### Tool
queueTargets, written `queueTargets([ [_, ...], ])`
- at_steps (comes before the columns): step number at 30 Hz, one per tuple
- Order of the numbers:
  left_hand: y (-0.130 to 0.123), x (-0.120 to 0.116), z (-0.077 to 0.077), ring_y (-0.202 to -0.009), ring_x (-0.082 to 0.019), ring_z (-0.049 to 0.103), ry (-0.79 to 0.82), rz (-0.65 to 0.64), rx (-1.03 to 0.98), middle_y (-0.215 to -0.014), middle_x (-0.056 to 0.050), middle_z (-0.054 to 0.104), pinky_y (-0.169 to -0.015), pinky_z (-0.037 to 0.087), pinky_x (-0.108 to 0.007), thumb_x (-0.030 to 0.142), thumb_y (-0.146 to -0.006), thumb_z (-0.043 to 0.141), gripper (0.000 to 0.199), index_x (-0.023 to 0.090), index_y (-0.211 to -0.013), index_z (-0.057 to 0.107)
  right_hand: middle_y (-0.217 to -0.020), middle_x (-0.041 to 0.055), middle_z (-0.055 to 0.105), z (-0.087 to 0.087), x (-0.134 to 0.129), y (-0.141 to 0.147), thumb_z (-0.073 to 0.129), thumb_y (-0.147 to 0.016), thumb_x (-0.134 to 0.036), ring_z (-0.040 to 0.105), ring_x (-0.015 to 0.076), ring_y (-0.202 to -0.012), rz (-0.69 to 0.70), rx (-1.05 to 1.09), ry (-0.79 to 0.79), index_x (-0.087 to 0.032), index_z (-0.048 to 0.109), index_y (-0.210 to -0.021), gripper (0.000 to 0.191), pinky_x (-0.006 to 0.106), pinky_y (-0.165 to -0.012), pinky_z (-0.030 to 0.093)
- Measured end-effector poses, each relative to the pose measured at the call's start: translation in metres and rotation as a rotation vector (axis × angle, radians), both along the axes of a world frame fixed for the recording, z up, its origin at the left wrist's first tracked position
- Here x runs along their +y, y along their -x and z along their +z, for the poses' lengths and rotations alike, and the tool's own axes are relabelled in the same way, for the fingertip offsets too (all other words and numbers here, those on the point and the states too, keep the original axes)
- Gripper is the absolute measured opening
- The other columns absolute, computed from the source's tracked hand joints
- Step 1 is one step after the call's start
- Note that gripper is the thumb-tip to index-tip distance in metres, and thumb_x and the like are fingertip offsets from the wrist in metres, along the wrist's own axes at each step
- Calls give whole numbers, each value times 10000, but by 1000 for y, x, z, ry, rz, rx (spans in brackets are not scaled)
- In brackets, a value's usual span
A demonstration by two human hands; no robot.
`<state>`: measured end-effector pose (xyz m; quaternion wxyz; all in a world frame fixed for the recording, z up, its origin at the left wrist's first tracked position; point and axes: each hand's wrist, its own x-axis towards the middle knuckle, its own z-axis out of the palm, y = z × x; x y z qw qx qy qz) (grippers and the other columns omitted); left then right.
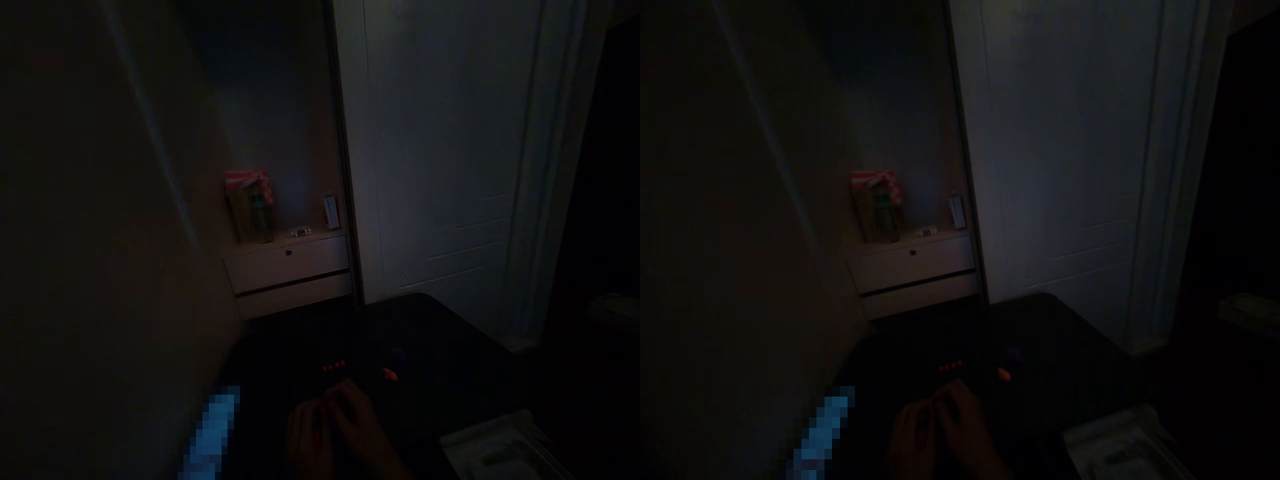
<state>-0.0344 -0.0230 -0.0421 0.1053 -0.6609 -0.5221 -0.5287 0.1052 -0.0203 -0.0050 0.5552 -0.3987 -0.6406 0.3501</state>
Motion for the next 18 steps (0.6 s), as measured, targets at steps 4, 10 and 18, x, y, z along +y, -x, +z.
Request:
queueTargets([
  [4,0,1,0,-809,-192,724,11,-6,34,-876,-42,768,-743,584,-315,453,-1000,477,342,238,-916,731,-957,60,715,4,0,-1,552,-944,-306,678,218,-928,3,3,-12,-217,710,-944,181,334,-859,510],
  [10,3,2,-10,-861,-187,726,40,-4,72,-939,-42,777,-772,580,-311,451,-1014,450,354,233,-985,728,-968,60,709,2,0,0,546,-951,-303,680,219,-934,11,7,16,-211,705,-955,183,335,-862,508],
  [18,6,4,-16,-851,-174,715,-13,56,207,-918,-27,777,-786,553,-308,371,-1049,363,392,235,-962,720,-970,52,707,-3,1,0,548,-980,-344,672,214,-930,20,4,23,-212,699,-951,203,325,-864,501],
])
